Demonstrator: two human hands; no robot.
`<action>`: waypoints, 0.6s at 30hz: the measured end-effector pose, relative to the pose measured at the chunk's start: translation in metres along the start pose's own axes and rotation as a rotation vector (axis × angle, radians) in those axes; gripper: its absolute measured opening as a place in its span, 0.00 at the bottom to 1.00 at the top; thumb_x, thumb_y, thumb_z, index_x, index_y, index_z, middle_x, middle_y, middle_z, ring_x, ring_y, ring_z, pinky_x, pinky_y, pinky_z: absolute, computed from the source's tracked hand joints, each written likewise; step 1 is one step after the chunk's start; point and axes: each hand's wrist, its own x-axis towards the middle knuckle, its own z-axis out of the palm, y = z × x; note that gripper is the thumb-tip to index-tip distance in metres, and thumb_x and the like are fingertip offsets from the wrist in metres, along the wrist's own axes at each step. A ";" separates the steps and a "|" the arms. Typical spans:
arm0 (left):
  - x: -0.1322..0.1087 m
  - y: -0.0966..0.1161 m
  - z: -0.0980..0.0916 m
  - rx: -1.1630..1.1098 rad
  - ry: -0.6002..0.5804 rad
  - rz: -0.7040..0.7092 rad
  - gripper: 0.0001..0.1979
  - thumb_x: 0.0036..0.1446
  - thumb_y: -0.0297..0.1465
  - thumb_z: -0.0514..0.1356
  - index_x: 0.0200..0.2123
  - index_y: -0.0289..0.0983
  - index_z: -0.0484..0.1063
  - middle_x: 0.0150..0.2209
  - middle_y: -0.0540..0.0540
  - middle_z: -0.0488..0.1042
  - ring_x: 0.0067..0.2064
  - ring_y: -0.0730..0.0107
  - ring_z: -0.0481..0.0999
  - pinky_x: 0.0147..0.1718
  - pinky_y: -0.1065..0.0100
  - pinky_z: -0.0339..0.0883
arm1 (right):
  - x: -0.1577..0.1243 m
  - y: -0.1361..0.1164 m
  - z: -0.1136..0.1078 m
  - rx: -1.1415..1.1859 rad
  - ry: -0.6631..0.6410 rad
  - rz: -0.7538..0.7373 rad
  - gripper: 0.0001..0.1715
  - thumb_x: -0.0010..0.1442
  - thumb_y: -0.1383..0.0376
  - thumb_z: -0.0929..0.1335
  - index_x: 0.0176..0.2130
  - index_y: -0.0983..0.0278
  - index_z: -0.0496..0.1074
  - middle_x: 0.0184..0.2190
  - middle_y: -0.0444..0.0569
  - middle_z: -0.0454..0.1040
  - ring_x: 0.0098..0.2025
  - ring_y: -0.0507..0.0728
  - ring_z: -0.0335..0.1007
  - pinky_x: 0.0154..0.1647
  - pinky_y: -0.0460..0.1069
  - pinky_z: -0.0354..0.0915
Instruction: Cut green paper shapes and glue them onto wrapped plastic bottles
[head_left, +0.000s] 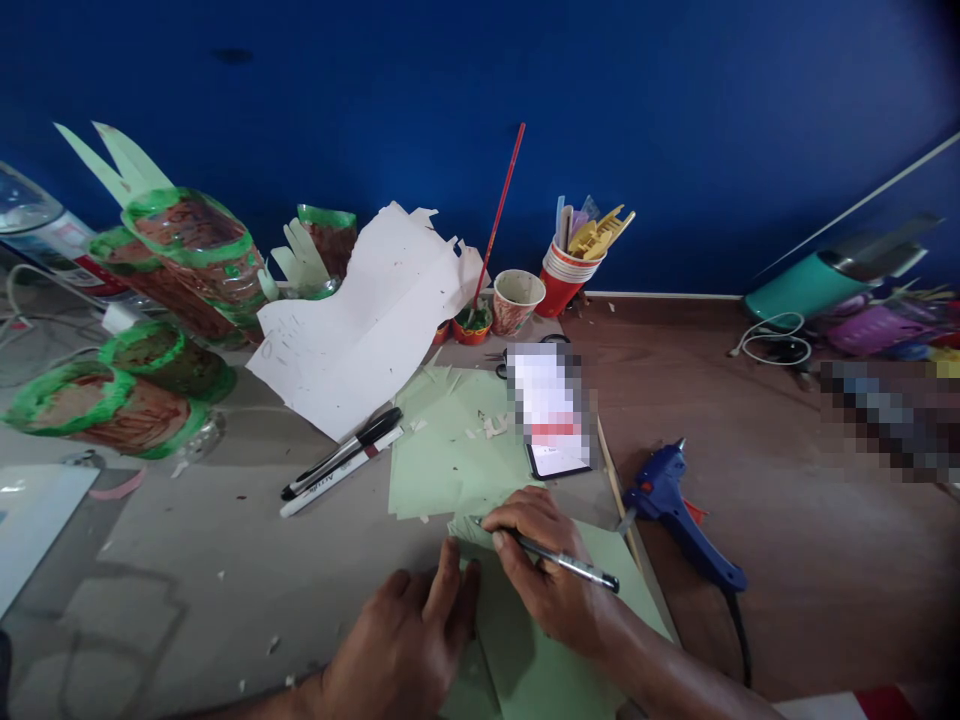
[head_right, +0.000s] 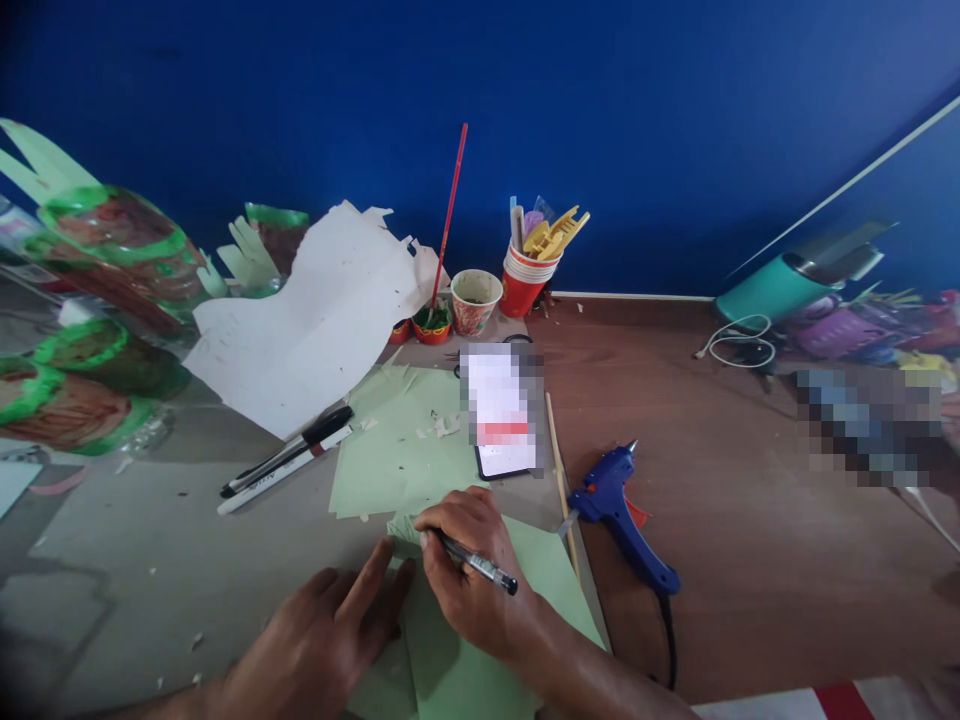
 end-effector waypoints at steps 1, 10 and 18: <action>0.000 0.000 0.000 -0.002 0.005 -0.002 0.21 0.56 0.24 0.53 0.53 0.31 0.69 0.50 0.29 0.73 0.30 0.66 0.77 0.29 0.66 0.67 | 0.000 0.000 0.000 0.001 -0.001 0.002 0.09 0.60 0.72 0.62 0.36 0.62 0.70 0.29 0.46 0.73 0.32 0.55 0.68 0.38 0.53 0.61; 0.000 0.000 0.001 -0.009 0.049 -0.005 0.20 0.55 0.26 0.54 0.52 0.31 0.70 0.50 0.29 0.74 0.29 0.66 0.76 0.27 0.66 0.66 | -0.001 0.001 0.000 0.001 -0.010 0.004 0.09 0.60 0.72 0.62 0.36 0.61 0.70 0.29 0.47 0.73 0.33 0.56 0.68 0.39 0.53 0.61; 0.000 0.000 0.002 0.006 0.057 -0.009 0.19 0.56 0.25 0.54 0.51 0.30 0.71 0.49 0.28 0.74 0.29 0.66 0.76 0.27 0.66 0.67 | 0.000 0.000 0.000 0.003 -0.013 0.009 0.08 0.60 0.72 0.62 0.36 0.61 0.69 0.29 0.46 0.73 0.33 0.56 0.68 0.38 0.53 0.61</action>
